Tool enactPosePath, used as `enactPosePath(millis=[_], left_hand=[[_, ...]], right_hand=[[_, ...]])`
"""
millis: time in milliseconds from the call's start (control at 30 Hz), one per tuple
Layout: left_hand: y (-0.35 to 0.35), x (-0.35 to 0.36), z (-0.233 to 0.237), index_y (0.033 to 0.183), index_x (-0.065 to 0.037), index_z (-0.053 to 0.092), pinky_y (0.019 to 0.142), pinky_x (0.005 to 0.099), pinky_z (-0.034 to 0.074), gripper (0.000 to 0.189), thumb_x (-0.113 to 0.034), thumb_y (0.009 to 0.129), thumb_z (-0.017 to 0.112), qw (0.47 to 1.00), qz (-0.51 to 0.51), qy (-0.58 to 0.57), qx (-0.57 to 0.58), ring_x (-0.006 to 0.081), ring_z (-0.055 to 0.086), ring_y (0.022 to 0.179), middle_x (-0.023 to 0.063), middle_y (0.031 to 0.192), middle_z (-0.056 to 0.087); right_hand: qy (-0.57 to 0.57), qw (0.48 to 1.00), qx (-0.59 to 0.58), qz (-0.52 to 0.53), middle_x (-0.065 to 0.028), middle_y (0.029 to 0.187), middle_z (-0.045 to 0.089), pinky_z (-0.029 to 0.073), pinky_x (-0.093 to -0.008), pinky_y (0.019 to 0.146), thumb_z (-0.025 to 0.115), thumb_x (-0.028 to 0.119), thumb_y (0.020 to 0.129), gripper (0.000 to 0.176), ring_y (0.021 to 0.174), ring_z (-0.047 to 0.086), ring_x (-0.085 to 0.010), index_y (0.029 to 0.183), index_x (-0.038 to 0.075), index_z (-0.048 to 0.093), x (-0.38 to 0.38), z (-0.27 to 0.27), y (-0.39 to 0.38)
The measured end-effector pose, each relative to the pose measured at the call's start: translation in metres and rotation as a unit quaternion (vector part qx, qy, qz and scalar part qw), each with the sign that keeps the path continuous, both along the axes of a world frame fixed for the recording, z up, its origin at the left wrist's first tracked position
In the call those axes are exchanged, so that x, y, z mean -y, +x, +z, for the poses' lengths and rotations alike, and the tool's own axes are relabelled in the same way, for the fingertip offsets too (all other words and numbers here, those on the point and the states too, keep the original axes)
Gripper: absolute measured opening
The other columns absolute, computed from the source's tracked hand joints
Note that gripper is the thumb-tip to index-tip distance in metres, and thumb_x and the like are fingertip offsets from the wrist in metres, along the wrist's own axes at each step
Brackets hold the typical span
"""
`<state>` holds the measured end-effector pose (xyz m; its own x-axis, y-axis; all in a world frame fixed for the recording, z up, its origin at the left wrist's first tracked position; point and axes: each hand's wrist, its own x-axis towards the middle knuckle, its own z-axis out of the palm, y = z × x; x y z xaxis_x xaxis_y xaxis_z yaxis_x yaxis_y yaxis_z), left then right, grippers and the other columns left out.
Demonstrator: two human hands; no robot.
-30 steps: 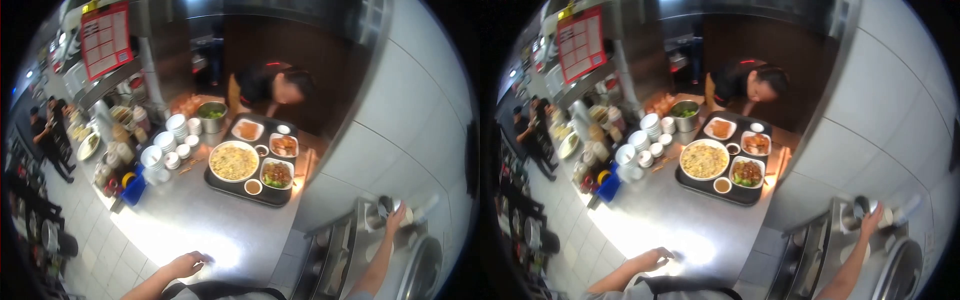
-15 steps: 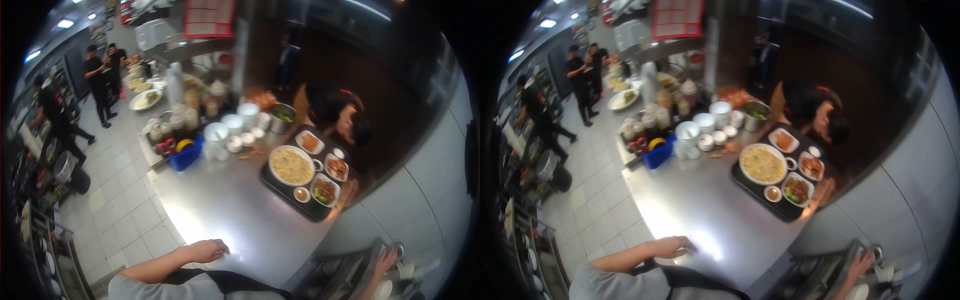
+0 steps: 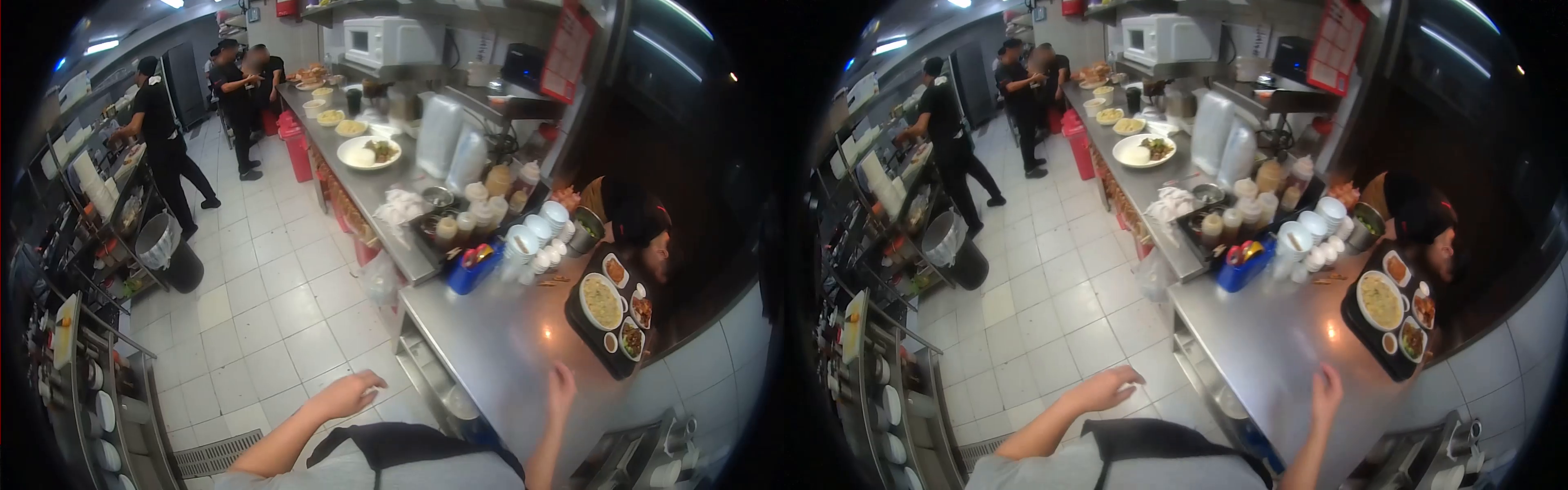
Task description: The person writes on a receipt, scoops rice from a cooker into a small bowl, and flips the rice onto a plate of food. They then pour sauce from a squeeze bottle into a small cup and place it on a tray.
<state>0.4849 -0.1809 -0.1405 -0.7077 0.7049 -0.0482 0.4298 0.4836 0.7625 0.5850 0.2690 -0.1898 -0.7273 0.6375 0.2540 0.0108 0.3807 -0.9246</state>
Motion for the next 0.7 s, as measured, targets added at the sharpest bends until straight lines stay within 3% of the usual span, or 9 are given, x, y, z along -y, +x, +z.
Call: enactPosePath(millis=[167, 300, 400, 433, 500, 600, 633, 667, 700], left_hand=[[-0.008, 0.097, -0.009, 0.105, -0.006, 0.058, 0.083, 0.0365, 0.046, 0.023, -0.008, 0.082, 0.054, 0.993, 0.115, 0.022, 0.013, 0.0315, 0.057, 0.094, 0.0158, 0.1, 0.058], [-0.035, 0.122, -0.021, 0.104, -0.005, 0.059, 0.081, 0.0358, 0.047, 0.022, -0.009, 0.083, 0.054, 0.992, 0.123, 0.037, 0.014, 0.0308, 0.058, 0.092, 0.0157, 0.101, 0.059], [-0.071, 0.121, -0.005, 0.105, -0.004, 0.059, 0.08, 0.035, 0.047, 0.023, -0.009, 0.083, 0.055, 0.987, 0.125, 0.096, 0.018, 0.0309, 0.058, 0.092, 0.0154, 0.101, 0.059], [-0.086, 0.122, -0.002, 0.105, -0.003, 0.058, 0.089, 0.0339, 0.042, 0.021, -0.011, 0.087, 0.052, 0.985, 0.13, 0.093, 0.065, 0.0301, 0.055, 0.102, 0.0154, 0.105, 0.058], [-0.118, 0.123, 0.015, 0.106, -0.003, 0.058, 0.09, 0.0335, 0.042, 0.021, -0.011, 0.087, 0.052, 0.983, 0.148, 0.072, 0.079, 0.0296, 0.055, 0.102, 0.0154, 0.105, 0.058], [-0.172, 0.137, 0.024, 0.106, -0.002, 0.057, 0.089, 0.0329, 0.043, 0.022, -0.012, 0.087, 0.053, 0.974, 0.195, 0.029, 0.108, 0.0282, 0.055, 0.102, 0.0152, 0.104, 0.058], [-0.191, 0.146, 0.017, 0.107, -0.003, 0.058, 0.088, 0.033, 0.043, 0.022, -0.012, 0.086, 0.054, 0.974, 0.204, 0.023, 0.097, 0.028, 0.056, 0.101, 0.0152, 0.104, 0.059], [-0.214, 0.155, 0.013, 0.107, -0.003, 0.058, 0.087, 0.0331, 0.043, 0.023, -0.012, 0.086, 0.054, 0.974, 0.211, 0.016, 0.084, 0.0277, 0.056, 0.1, 0.0152, 0.103, 0.059], [-0.237, 0.159, 0.017, 0.105, -0.005, 0.059, 0.084, 0.0336, 0.045, 0.021, -0.011, 0.085, 0.055, 0.971, 0.226, 0.009, 0.076, 0.0276, 0.057, 0.097, 0.0146, 0.1, 0.06]], right_hand=[[0.022, 0.98, 0.005, 0.199, -0.0073, 0.108, 0.057, 0.044, -0.0306, 0.085, 0.061, 0.004, 0.079, 0.024, 0.104, 0.053, -0.0205, 0.103, 0.005, 0.061, 0.15, 0.059, -0.128], [0.13, 0.929, 0.039, 0.343, -0.0067, 0.109, 0.056, 0.045, -0.0308, 0.082, 0.061, 0.009, 0.078, 0.024, 0.103, 0.054, -0.022, 0.102, 0.008, 0.061, 0.217, 0.079, -0.199], [0.146, 0.892, 0.066, 0.422, -0.0069, 0.108, 0.056, 0.046, -0.0312, 0.08, 0.061, 0.009, 0.079, 0.024, 0.102, 0.055, -0.0205, 0.103, 0.008, 0.061, 0.242, 0.076, -0.247], [0.105, 0.89, 0.078, 0.437, -0.0074, 0.108, 0.056, 0.047, -0.0304, 0.079, 0.06, 0.009, 0.08, 0.022, 0.099, 0.056, -0.0199, 0.103, 0.007, 0.061, 0.25, 0.075, -0.264], [0.028, 0.879, 0.074, 0.47, -0.0092, 0.104, 0.056, 0.048, -0.0276, 0.072, 0.057, 0.009, 0.084, 0.02, 0.09, 0.059, -0.018, 0.103, 0.005, 0.06, 0.26, 0.059, -0.304], [-0.013, 0.864, 0.146, 0.481, -0.0056, 0.1, 0.057, 0.046, -0.0259, 0.075, 0.059, 0.013, 0.085, 0.023, 0.093, 0.057, -0.0136, 0.105, 0.003, 0.06, 0.276, 0.044, -0.377], [0.039, 0.879, 0.15, 0.451, -0.0101, 0.098, 0.058, 0.047, -0.0295, 0.077, 0.058, 0.012, 0.083, 0.021, 0.091, 0.058, -0.0203, 0.101, 0.001, 0.061, 0.283, 0.039, -0.403], [0.042, 0.881, 0.143, 0.449, -0.0101, 0.098, 0.058, 0.047, -0.0295, 0.077, 0.058, 0.012, 0.083, 0.021, 0.091, 0.058, -0.0203, 0.101, 0.001, 0.061, 0.289, 0.039, -0.431], [0.16, 0.884, 0.113, 0.424, -0.0132, 0.098, 0.058, 0.047, -0.033, 0.078, 0.057, 0.012, 0.082, 0.022, 0.091, 0.058, -0.0252, 0.1, 0.0, 0.062, 0.294, 0.037, -0.455]])
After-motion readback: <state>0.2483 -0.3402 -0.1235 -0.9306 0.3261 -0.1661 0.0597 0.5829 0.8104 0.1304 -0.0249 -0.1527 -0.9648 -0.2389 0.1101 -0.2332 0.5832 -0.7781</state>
